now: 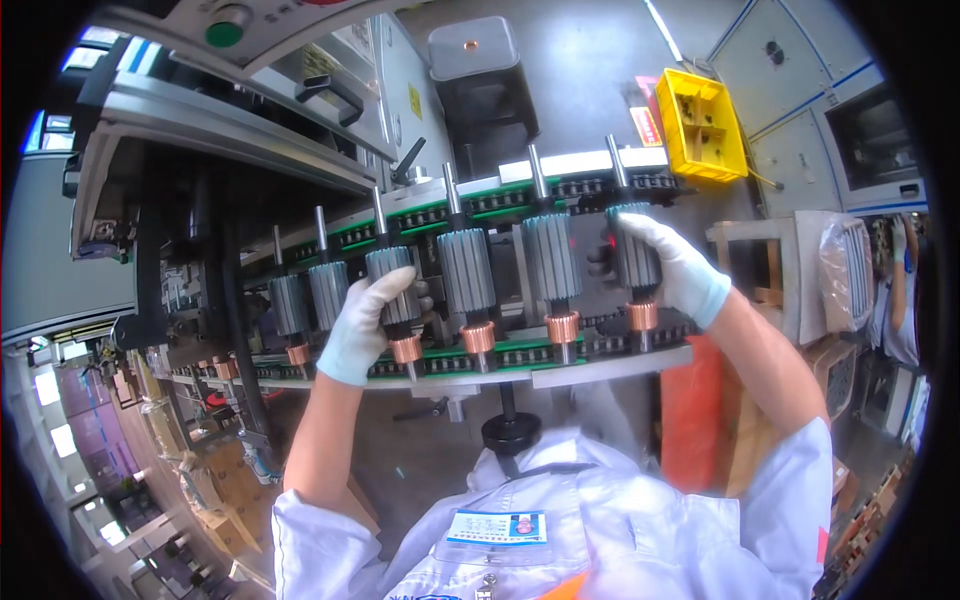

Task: The person picks up metal rotors from an assembly line and places them into a white storage container. The person also handles individual circular metal components, moving them between a press machine and various storage boxes.

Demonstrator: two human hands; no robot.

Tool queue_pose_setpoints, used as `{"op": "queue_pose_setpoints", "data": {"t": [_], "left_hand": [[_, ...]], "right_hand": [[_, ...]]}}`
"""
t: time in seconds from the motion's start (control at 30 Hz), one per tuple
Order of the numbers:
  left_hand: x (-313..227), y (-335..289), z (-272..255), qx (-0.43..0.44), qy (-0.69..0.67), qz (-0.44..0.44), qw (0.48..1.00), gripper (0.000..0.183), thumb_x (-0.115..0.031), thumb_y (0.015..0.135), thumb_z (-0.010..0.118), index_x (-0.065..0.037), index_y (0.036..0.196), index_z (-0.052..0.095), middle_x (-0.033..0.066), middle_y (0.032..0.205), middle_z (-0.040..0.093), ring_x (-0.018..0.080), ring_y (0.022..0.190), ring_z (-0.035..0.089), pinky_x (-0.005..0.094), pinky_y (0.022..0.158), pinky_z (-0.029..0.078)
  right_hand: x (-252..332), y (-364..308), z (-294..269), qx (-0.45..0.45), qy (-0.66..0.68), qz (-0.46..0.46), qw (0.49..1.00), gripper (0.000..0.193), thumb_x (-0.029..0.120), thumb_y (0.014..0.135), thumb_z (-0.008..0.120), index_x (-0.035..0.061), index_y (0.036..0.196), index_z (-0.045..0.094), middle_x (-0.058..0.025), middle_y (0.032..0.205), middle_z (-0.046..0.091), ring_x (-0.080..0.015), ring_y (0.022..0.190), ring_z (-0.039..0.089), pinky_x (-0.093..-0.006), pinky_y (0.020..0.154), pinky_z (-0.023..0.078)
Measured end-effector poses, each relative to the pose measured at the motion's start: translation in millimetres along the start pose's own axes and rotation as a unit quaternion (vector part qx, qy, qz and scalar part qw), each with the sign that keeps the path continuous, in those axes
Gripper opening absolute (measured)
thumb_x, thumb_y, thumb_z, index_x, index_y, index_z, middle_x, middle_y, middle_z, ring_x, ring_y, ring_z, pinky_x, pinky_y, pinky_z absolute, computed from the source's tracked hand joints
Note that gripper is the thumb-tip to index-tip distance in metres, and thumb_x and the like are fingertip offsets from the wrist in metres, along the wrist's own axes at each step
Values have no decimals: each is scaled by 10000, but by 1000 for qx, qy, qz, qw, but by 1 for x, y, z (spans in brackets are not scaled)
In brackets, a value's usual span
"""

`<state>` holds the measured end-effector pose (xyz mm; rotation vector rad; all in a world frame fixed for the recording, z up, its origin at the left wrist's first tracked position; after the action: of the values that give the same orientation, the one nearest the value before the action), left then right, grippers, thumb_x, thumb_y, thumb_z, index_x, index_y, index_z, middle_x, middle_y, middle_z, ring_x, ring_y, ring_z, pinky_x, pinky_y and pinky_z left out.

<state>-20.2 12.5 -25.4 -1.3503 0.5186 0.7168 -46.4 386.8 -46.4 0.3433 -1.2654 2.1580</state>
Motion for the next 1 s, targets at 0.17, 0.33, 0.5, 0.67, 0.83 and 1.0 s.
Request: {"op": "queue_pose_setpoints", "data": {"t": [0.17,0.33,0.5,0.67,0.83,1.0], "left_hand": [[-5,-11,23,65,-135,24,988,433,-248,914,696,25,1240,618,121,1139,697,226,1026,701,386,916,583],[-13,-8,48,144,-102,28,984,557,-228,820,751,22,1293,598,100,1131,699,180,976,693,309,876,566],[-17,-3,57,177,-59,22,982,511,-197,821,731,37,1261,616,98,1050,713,160,905,691,281,824,558],[-17,-18,71,139,-17,66,988,543,-248,832,742,29,1277,604,96,1064,711,173,914,702,330,857,570],[-6,-66,88,65,20,131,989,463,-78,821,731,29,1250,592,95,1006,708,167,750,696,311,692,583],[10,-132,107,-19,-46,241,969,542,-115,734,827,8,1220,622,70,1148,663,146,1029,648,313,944,521]], "right_hand": [[-4,-3,14,49,108,9,993,335,322,955,668,117,1212,602,-90,1133,694,-231,1055,672,-437,909,555],[-4,0,44,120,113,-4,986,292,265,969,653,59,1176,672,-28,1103,704,-133,991,665,-328,904,547],[-8,-1,66,93,-16,-53,994,308,263,907,736,74,1137,658,-7,956,681,-90,825,639,-278,762,531],[-5,-10,87,82,-126,-80,985,280,261,907,742,75,1084,629,9,920,646,-68,841,612,-252,759,514],[-11,-47,118,103,-199,-163,961,569,168,815,835,23,1274,531,-37,1098,645,-103,1016,586,-298,927,496],[-32,-76,135,180,-291,-247,907,777,219,779,869,1,1402,459,-80,1285,564,-135,1117,564,-316,989,476]]}}
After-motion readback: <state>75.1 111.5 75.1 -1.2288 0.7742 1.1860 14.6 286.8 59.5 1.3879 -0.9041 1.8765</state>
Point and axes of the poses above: each hand's wrist, its own y-axis towards the middle knuckle, its own z-axis out of the palm, x = y × z, the point moved 2 cm from there along y, towards the middle knuckle
